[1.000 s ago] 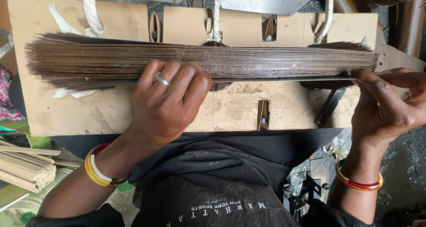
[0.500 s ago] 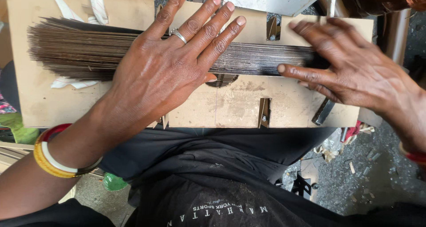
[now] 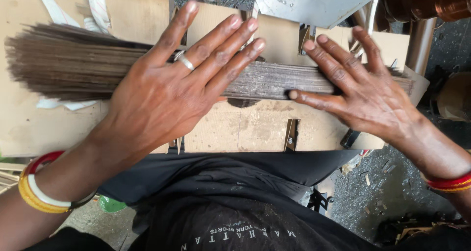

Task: The person aligns a bundle of thin wooden sticks on a jig, repeatedly adjusting their position and using a metal bar to press them into place. The sticks are held in a wooden frame with notches, and the person uses both hands to ensure they are straight and evenly spaced.

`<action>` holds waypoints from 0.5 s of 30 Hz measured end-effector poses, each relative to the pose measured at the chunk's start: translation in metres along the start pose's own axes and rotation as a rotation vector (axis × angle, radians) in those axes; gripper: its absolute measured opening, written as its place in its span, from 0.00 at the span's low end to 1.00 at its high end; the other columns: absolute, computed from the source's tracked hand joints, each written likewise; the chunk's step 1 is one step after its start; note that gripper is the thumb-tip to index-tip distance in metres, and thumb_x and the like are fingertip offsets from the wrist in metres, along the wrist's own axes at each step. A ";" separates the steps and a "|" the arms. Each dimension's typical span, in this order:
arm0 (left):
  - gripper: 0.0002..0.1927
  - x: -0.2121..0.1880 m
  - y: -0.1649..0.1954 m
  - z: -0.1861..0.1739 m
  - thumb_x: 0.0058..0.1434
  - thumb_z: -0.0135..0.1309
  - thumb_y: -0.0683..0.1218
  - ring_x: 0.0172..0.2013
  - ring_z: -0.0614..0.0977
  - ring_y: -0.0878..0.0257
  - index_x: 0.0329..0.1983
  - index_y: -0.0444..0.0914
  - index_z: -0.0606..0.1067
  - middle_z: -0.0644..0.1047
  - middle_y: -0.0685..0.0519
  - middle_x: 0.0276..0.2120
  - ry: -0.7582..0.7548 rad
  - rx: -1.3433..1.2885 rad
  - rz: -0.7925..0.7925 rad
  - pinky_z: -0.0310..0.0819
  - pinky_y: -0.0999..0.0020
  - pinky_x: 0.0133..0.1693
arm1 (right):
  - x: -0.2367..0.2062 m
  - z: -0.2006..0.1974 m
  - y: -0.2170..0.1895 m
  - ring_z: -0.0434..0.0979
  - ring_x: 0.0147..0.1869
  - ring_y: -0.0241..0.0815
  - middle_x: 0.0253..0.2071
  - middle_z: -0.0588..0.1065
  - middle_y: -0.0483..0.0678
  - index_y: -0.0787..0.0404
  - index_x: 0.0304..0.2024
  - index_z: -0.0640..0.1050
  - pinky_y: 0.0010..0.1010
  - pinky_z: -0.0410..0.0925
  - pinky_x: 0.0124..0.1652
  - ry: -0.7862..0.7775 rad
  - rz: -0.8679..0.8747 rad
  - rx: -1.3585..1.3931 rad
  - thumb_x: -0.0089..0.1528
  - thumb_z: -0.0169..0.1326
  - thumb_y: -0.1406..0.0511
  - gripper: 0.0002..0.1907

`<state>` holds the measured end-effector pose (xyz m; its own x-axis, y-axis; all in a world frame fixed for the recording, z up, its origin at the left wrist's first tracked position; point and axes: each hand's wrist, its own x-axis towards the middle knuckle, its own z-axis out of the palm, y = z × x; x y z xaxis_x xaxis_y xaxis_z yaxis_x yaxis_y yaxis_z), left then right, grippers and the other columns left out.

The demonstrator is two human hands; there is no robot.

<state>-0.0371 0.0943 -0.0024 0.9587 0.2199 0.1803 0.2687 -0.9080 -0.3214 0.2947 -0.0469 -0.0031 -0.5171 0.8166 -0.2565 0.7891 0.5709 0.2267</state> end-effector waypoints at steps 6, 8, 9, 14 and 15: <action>0.35 -0.006 -0.005 0.003 0.76 0.39 0.62 0.75 0.54 0.62 0.83 0.47 0.55 0.57 0.56 0.78 0.004 0.128 0.019 0.38 0.48 0.71 | -0.003 0.009 -0.004 0.57 0.81 0.49 0.81 0.49 0.48 0.17 0.73 0.47 0.57 0.43 0.75 -0.018 0.006 0.012 0.67 0.50 0.70 0.45; 0.34 -0.004 -0.007 0.005 0.76 0.39 0.62 0.74 0.55 0.61 0.82 0.47 0.55 0.57 0.56 0.77 0.000 0.115 0.029 0.40 0.48 0.71 | -0.006 0.016 -0.006 0.57 0.81 0.49 0.81 0.49 0.48 0.16 0.72 0.47 0.57 0.44 0.76 -0.011 0.014 -0.033 0.67 0.50 0.70 0.46; 0.35 -0.003 -0.008 0.006 0.75 0.38 0.62 0.74 0.55 0.61 0.82 0.47 0.55 0.57 0.55 0.77 0.015 0.104 0.031 0.40 0.47 0.71 | -0.007 0.018 -0.006 0.57 0.81 0.49 0.80 0.50 0.48 0.15 0.72 0.46 0.57 0.45 0.77 0.002 0.021 -0.045 0.66 0.51 0.70 0.47; 0.33 -0.006 -0.008 0.023 0.76 0.36 0.62 0.73 0.59 0.59 0.82 0.48 0.56 0.62 0.54 0.75 0.119 0.113 0.026 0.37 0.43 0.72 | 0.000 0.013 -0.008 0.58 0.80 0.50 0.80 0.50 0.50 0.14 0.72 0.44 0.55 0.48 0.75 0.044 0.021 -0.032 0.66 0.53 0.68 0.48; 0.33 -0.007 -0.006 0.029 0.77 0.35 0.62 0.73 0.60 0.58 0.81 0.49 0.56 0.63 0.54 0.75 0.151 0.081 0.016 0.37 0.43 0.72 | 0.002 0.011 -0.008 0.58 0.80 0.51 0.80 0.50 0.51 0.15 0.73 0.44 0.56 0.49 0.76 0.050 0.018 -0.031 0.66 0.53 0.67 0.48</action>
<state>-0.0429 0.1086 -0.0286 0.9397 0.1440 0.3103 0.2659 -0.8781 -0.3978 0.2905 -0.0509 -0.0156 -0.5193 0.8296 -0.2051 0.7882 0.5577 0.2602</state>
